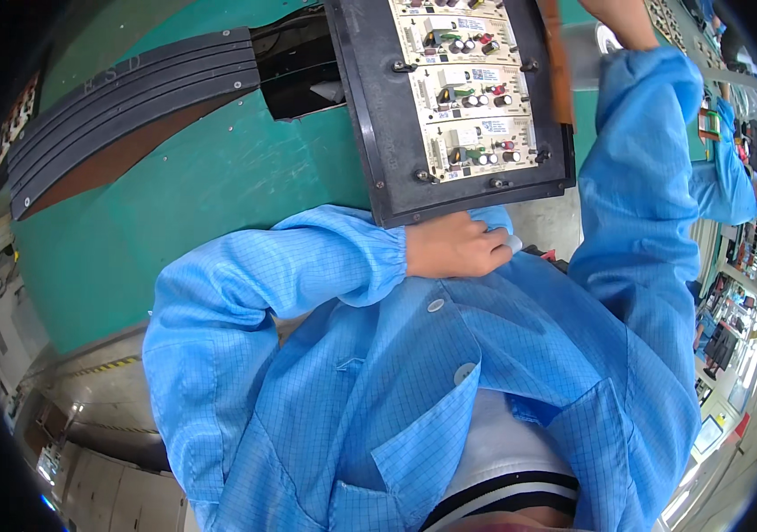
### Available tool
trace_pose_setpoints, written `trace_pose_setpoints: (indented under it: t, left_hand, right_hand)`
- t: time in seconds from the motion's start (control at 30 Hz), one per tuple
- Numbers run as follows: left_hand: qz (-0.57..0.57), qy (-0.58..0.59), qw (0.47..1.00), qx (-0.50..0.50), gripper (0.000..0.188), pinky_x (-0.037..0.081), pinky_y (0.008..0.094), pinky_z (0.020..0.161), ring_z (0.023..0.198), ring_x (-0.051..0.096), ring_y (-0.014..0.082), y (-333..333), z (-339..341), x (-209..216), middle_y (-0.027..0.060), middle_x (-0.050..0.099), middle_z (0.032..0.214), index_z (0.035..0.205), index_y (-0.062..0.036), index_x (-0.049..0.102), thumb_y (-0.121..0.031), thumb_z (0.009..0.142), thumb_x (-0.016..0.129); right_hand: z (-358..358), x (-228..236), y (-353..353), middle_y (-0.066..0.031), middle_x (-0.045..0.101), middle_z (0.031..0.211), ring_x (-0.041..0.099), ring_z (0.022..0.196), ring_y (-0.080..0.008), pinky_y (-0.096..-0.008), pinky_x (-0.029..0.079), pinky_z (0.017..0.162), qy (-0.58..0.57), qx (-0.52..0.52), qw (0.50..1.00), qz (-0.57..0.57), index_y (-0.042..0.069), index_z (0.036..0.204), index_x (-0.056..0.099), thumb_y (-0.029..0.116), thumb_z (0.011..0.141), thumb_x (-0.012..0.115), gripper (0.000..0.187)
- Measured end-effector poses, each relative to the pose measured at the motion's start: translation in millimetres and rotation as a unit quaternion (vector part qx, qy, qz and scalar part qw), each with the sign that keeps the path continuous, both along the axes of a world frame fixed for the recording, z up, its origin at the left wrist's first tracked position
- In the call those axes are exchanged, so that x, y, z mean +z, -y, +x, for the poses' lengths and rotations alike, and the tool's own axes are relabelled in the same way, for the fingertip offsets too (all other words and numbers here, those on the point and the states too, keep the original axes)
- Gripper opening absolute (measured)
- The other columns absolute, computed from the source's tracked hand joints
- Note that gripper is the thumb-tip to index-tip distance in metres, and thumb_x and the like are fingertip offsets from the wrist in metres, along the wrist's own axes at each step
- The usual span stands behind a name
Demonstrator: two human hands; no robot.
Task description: Applying small identification labels to printed circuit boards placed in an assembly tray.
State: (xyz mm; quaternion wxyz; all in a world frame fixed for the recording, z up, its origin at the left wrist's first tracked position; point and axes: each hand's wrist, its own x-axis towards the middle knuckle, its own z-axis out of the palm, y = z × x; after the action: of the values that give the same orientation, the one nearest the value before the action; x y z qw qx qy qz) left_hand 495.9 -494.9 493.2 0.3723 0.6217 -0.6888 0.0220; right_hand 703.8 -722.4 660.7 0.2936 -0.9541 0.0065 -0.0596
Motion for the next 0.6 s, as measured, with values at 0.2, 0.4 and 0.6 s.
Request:
trace_pose_setpoints:
  t: [0.2, 0.4, 0.6]
  left_hand:
    - [0.018, 0.010, 1.000, -0.009, 0.019, 0.058, 0.0328, 0.056, 0.069, 0.070, 0.0208, -1, 4, 10, 0.0138, 0.067, 0.096, 0.100, 0.0016, 0.064, -0.009, 0.085, 0.063]
    - [0.007, -0.006, 1.000, 0.003, 0.017, 0.057, 0.0331, 0.053, 0.066, 0.067, 0.0209, -2, 2, 7, 0.0122, 0.064, 0.090, 0.098, 0.0008, 0.062, -0.009, 0.085, 0.062]
    - [0.015, 0.014, 1.000, -0.019, 0.029, 0.056, 0.0343, 0.052, 0.070, 0.070, 0.0222, 1, 5, 10, 0.0105, 0.063, 0.089, 0.113, 0.0031, 0.059, -0.010, 0.087, 0.057]
  right_hand:
    - [-19, 11, 29, -0.0147, 0.073, 0.075, 0.070, 0.067, -0.0228, -0.0351, 0.054, 0.064, 0.012, 0.009, 0.972, -0.236, -0.003, 0.091, 0.075, 0.022, 0.084, 0.072, 0.026]
    - [-21, 2, -28, -0.0216, 0.071, 0.089, 0.069, 0.088, -0.0365, -0.0413, 0.055, 0.078, -0.012, 0.058, 0.981, -0.185, -0.002, 0.100, 0.071, 0.024, 0.083, 0.070, 0.031]
    - [-22, -18, -41, -0.0210, 0.061, 0.112, 0.058, 0.110, -0.0377, -0.0431, 0.047, 0.096, 0.124, 0.077, 0.952, -0.268, 0.002, 0.110, 0.068, 0.019, 0.084, 0.064, 0.031]
